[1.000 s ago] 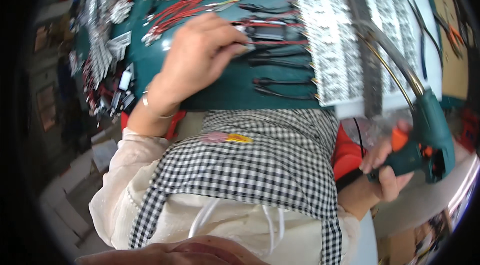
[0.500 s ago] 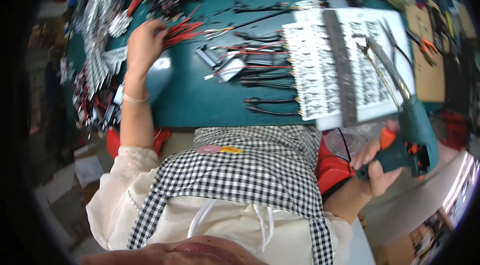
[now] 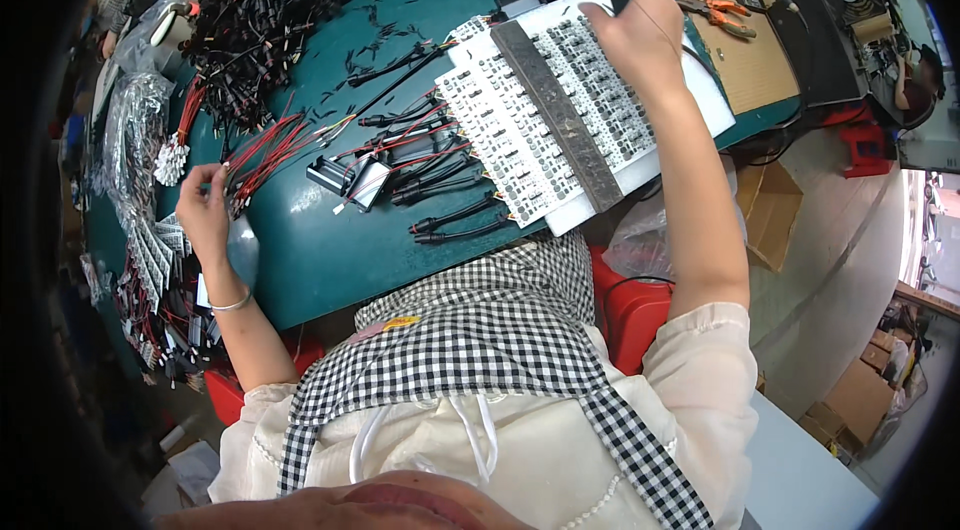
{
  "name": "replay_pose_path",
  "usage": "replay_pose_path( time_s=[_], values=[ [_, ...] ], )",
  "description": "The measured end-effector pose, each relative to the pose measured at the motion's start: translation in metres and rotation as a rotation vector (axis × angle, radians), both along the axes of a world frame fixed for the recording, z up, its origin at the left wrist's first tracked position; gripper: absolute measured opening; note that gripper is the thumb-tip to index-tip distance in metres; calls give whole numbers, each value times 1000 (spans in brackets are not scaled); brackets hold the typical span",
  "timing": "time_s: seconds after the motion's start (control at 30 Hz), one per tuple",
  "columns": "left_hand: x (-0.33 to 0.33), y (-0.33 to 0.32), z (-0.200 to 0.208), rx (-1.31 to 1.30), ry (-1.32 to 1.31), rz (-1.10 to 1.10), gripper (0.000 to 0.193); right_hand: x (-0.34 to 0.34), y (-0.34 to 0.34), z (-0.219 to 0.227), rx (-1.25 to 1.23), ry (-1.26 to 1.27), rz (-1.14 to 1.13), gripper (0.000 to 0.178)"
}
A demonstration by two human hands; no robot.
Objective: The person uses a soldering iron to attach wires to a circuit board. They repeatedly pick up wires, position them on the board, and apply heat to secure the connections. The person handles multiple wires and small electronic components throughout the process.
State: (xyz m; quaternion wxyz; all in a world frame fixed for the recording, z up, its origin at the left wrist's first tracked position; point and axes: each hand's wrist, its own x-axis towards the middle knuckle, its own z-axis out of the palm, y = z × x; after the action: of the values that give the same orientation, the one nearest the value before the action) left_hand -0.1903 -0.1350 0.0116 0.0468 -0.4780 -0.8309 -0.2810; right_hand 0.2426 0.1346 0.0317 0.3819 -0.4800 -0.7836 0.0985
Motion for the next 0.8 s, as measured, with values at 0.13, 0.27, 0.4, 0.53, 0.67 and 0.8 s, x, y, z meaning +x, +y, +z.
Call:
replay_pose_path(
  time_s=[0.13, 0.27, 0.4, 0.53, 0.67, 0.8],
  values=[
    [19, -9, 18, 445, -89, -72, 11, -25, 35, -20, 51, -107, 39, 71],
    [36, -15, 13, 366, -200, -141, 8, -28, 51, -33, 255, -164, 129, 71],
    [18, -18, -19, 130, -60, -139, 11, -31, 38, -24, 81, -167, 37, 65],
    [16, -25, -10, 197, -385, -89, 17, -9, 19, -15, 32, -77, 65, 40],
    [13, -39, -5, 73, 91, -159, 20, 0, -48, 4, -113, 134, 112, 33],
    [12, -54, -11, 6, 1, -53, 16, 13, -105, -1, -412, 241, 102, 31]
  ],
)
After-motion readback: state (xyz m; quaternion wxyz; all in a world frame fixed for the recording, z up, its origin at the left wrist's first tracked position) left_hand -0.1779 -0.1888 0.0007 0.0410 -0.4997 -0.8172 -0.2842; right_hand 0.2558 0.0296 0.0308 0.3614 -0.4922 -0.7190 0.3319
